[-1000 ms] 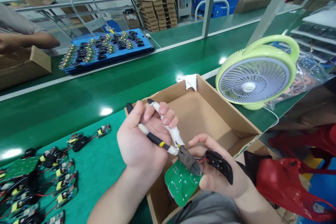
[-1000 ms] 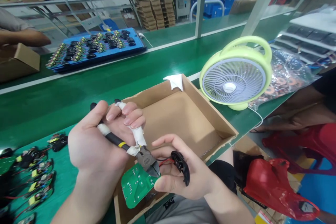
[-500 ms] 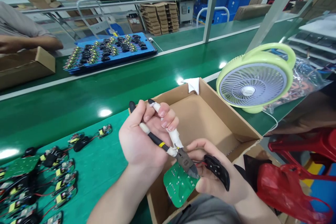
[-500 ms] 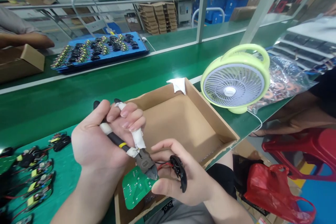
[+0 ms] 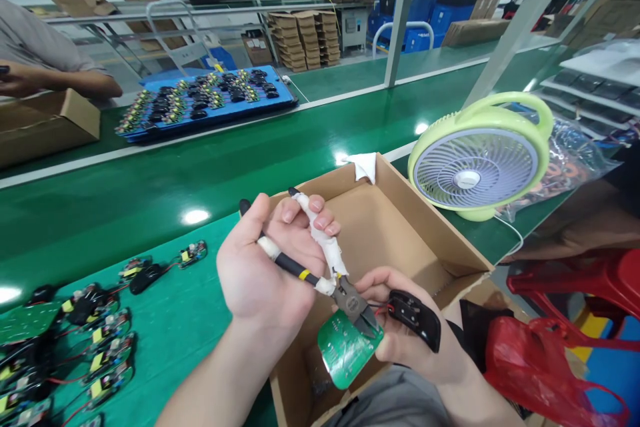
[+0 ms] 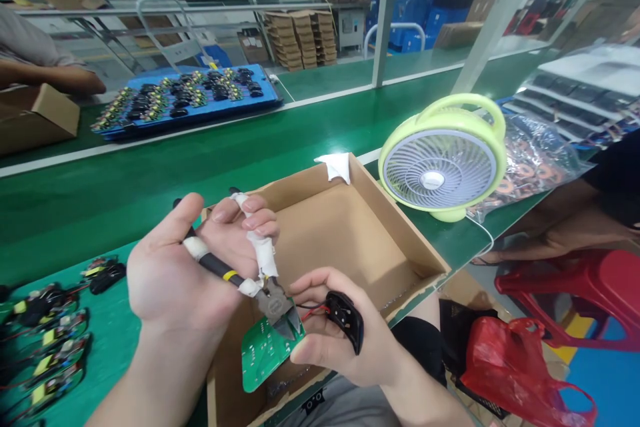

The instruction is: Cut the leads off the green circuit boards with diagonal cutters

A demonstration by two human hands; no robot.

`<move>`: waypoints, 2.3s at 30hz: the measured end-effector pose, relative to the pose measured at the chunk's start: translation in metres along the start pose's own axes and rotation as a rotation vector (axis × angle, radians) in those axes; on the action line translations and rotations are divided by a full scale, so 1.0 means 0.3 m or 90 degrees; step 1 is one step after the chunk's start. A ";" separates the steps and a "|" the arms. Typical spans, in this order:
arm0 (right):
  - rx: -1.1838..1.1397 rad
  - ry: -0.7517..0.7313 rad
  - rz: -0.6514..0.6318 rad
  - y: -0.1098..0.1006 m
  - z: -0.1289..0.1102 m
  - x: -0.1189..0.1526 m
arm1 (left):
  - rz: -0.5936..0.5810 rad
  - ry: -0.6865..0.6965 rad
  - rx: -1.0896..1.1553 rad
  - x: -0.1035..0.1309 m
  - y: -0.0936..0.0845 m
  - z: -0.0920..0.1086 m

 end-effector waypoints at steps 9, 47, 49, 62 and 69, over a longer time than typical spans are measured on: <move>-0.032 -0.004 -0.031 0.016 -0.013 -0.003 | 0.007 -0.008 0.010 -0.002 -0.001 -0.017; 0.032 -0.014 -0.052 0.027 -0.021 0.011 | -0.026 0.040 -0.003 0.016 0.020 -0.014; 0.018 0.006 -0.060 0.024 -0.013 0.015 | -0.048 0.056 -0.010 0.020 0.026 -0.006; 0.017 -0.007 -0.047 0.017 -0.020 0.012 | -0.030 0.056 -0.022 0.004 0.017 0.026; 0.029 0.011 -0.029 0.018 -0.018 0.008 | -0.023 0.065 -0.048 -0.005 0.011 0.022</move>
Point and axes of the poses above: each hand's wrist, its own x-axis away from the middle knuckle, its own y-axis out of the palm, z = x × y, the point moved 4 cm from there along -x, towards the middle knuckle, and after that the axes turned 7 degrees about x, right-handed, at the moved point
